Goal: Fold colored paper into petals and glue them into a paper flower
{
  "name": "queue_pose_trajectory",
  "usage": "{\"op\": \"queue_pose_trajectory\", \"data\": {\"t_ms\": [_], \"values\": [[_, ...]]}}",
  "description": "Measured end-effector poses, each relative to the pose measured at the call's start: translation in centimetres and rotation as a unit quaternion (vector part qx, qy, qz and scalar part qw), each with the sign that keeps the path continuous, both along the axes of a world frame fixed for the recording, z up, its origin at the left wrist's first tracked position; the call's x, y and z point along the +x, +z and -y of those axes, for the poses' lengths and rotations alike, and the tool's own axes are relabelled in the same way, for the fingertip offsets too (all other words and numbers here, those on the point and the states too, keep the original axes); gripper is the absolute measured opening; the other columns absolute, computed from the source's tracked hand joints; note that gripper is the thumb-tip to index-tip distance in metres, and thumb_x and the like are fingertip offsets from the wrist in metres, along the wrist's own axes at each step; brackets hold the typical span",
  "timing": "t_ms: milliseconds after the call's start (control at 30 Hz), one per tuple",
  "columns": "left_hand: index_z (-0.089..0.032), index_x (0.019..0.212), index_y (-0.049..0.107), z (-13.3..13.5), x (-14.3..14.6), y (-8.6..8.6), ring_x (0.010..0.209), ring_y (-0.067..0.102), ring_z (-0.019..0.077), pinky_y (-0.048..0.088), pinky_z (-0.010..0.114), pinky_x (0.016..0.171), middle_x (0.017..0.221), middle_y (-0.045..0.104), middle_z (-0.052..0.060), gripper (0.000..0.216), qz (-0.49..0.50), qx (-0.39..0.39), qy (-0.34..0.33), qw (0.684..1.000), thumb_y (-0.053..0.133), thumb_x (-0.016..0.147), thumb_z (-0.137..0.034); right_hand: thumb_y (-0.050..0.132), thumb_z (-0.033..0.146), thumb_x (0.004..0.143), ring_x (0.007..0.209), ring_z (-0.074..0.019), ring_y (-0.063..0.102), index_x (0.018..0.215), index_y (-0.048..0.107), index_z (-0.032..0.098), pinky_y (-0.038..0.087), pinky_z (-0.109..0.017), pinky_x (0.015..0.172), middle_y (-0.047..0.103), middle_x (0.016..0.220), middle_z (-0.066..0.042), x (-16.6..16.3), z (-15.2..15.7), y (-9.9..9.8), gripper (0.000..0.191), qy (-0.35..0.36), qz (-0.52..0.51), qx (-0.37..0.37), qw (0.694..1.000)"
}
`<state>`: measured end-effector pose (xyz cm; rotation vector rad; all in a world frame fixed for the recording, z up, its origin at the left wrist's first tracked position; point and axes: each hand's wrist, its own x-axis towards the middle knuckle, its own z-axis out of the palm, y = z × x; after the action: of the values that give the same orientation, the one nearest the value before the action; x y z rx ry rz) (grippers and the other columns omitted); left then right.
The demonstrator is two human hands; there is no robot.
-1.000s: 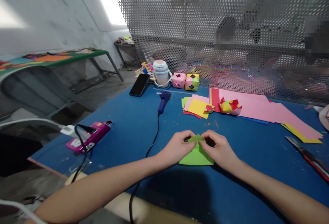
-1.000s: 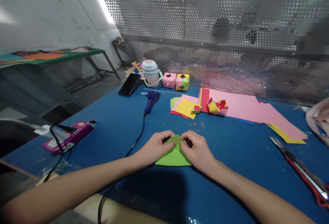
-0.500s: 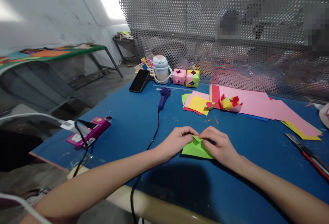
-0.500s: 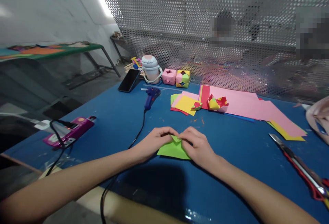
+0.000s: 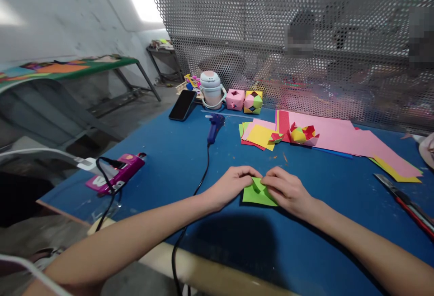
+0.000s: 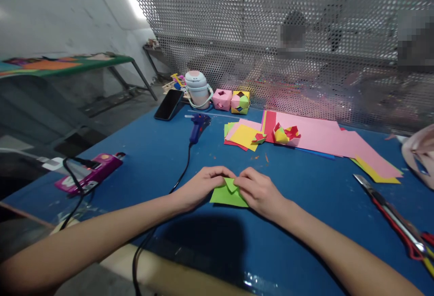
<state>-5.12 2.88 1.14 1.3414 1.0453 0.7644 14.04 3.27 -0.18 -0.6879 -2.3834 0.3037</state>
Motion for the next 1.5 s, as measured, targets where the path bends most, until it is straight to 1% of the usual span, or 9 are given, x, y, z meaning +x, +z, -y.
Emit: {"op": "queue_pose_trajectory", "data": {"t_ms": [133,267,433,533,833,1067,1267,1400,1500], "values": [[-0.014,0.083,0.063,0.1,0.1,0.2,0.074,0.052,0.0128,0.039,0.023,0.070,0.077,0.061,0.001,0.018,0.022,-0.016,-0.013,1.000,0.050,0.070,-0.019,0.042,0.011,0.085,0.075,-0.0134,0.053,0.098,0.058,0.017,0.046,-0.023,0.064,0.055,0.085,-0.008,0.0,0.1,-0.1,0.021,0.001,0.005,0.012,1.000],[-0.013,0.083,0.059,0.3,0.4,0.1,0.071,0.053,0.0122,0.040,0.024,0.068,0.076,0.060,0.001,0.020,0.015,-0.043,-0.002,0.999,0.061,0.065,-0.021,0.042,0.010,0.085,0.076,-0.0134,0.053,0.100,0.057,0.017,0.045,-0.023,0.064,0.055,0.086,-0.008,0.0,0.1,-0.3,0.023,0.005,0.004,0.009,1.000],[-0.013,0.078,0.059,0.2,0.7,-0.3,0.068,0.053,0.0113,0.040,0.022,0.063,0.073,0.059,0.000,0.013,-0.031,0.004,0.025,0.999,0.058,0.067,-0.020,0.046,0.010,0.081,0.079,-0.0141,0.054,0.103,0.056,0.016,0.047,-0.025,0.067,0.054,0.091,-0.009,-0.4,0.2,-0.2,0.025,0.023,-0.030,-0.027,0.999],[-0.013,0.076,0.060,0.3,0.8,-0.3,0.068,0.053,0.0115,0.040,0.021,0.063,0.072,0.060,-0.001,0.010,-0.049,0.032,0.041,0.997,0.055,0.068,-0.017,0.048,0.011,0.081,0.079,-0.0136,0.054,0.101,0.056,0.017,0.046,-0.025,0.068,0.055,0.089,-0.008,-0.7,0.4,0.0,0.022,0.005,-0.064,-0.053,0.996],[-0.013,0.077,0.060,0.3,0.8,-0.4,0.073,0.055,0.0121,0.042,0.022,0.069,0.075,0.061,0.001,0.009,-0.054,0.072,0.039,0.995,0.055,0.070,-0.016,0.045,0.009,0.082,0.080,-0.0137,0.054,0.097,0.057,0.019,0.045,-0.026,0.070,0.054,0.087,-0.006,-0.9,0.2,-0.5,0.021,0.000,-0.088,-0.096,0.992],[-0.014,0.076,0.059,0.4,0.8,-0.3,0.072,0.056,0.0121,0.043,0.023,0.070,0.075,0.062,0.000,0.009,-0.030,0.066,0.039,0.997,0.057,0.069,-0.017,0.046,0.009,0.082,0.082,-0.0142,0.054,0.103,0.054,0.019,0.044,-0.026,0.071,0.057,0.088,-0.005,-1.0,0.4,-0.3,0.025,-0.025,-0.092,-0.128,0.987],[-0.014,0.072,0.059,0.3,1.0,-0.5,0.069,0.055,0.0118,0.042,0.022,0.066,0.072,0.061,0.000,0.009,-0.038,0.069,0.056,0.995,0.059,0.068,-0.022,0.049,0.014,0.080,0.078,-0.0139,0.055,0.100,0.054,0.019,0.044,-0.025,0.069,0.057,0.086,-0.004,-1.1,0.5,-0.2,0.021,-0.053,-0.087,-0.143,0.984],[-0.014,0.073,0.059,0.2,0.9,-0.5,0.063,0.052,0.0103,0.039,0.020,0.058,0.069,0.059,-0.001,0.013,-0.015,0.031,0.081,0.996,0.061,0.068,-0.025,0.052,0.016,0.075,0.080,-0.0153,0.056,0.099,0.054,0.020,0.045,-0.028,0.072,0.060,0.089,-0.004,-1.0,0.4,0.0,0.025,-0.081,-0.095,-0.156,0.980],[-0.014,0.075,0.059,0.1,0.9,-0.6,0.060,0.051,0.0091,0.038,0.019,0.055,0.066,0.057,-0.002,0.016,0.019,-0.002,0.091,0.996,0.063,0.067,-0.027,0.049,0.014,0.075,0.077,-0.0143,0.057,0.096,0.056,0.019,0.045,-0.027,0.071,0.061,0.087,-0.003,-0.9,0.2,0.1,0.023,-0.104,-0.108,-0.193,0.970]]}}
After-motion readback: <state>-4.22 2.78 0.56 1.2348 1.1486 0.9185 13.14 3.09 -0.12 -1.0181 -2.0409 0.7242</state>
